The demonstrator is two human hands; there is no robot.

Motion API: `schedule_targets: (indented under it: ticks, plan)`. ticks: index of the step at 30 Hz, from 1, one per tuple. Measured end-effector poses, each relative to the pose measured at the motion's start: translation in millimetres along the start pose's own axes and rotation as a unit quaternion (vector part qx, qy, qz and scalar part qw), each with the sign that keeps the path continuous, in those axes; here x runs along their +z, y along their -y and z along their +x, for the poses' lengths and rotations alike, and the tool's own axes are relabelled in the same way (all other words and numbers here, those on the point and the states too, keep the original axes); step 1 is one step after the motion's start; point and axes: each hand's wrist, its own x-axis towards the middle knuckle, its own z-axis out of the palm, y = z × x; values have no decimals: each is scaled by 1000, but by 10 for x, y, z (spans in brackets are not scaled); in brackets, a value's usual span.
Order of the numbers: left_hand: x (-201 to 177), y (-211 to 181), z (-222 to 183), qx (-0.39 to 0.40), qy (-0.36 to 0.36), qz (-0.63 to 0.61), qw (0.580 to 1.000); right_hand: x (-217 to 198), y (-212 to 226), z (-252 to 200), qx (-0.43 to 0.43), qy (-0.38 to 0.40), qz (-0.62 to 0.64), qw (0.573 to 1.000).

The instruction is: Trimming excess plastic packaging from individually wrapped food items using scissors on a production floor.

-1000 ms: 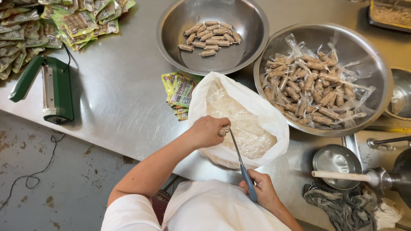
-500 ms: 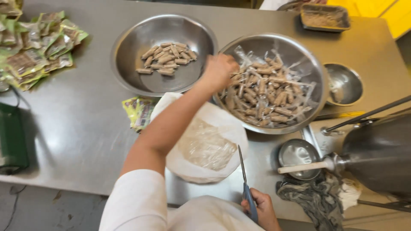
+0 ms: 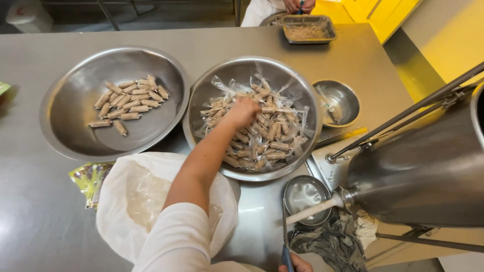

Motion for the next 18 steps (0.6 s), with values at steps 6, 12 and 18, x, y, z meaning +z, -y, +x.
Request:
schedule_targets:
  ticks: [6,12,18]
  plan:
    - [-897,176,567,-199,132,-374,896,84,-215,309,55,8,77,996]
    - [-385,-59,726,-222,307,-344,859,141,-185,292,-27,93,102,990]
    - [123,-215,615,-173,273,-209,923,208,-199,351,-107,97,37,989]
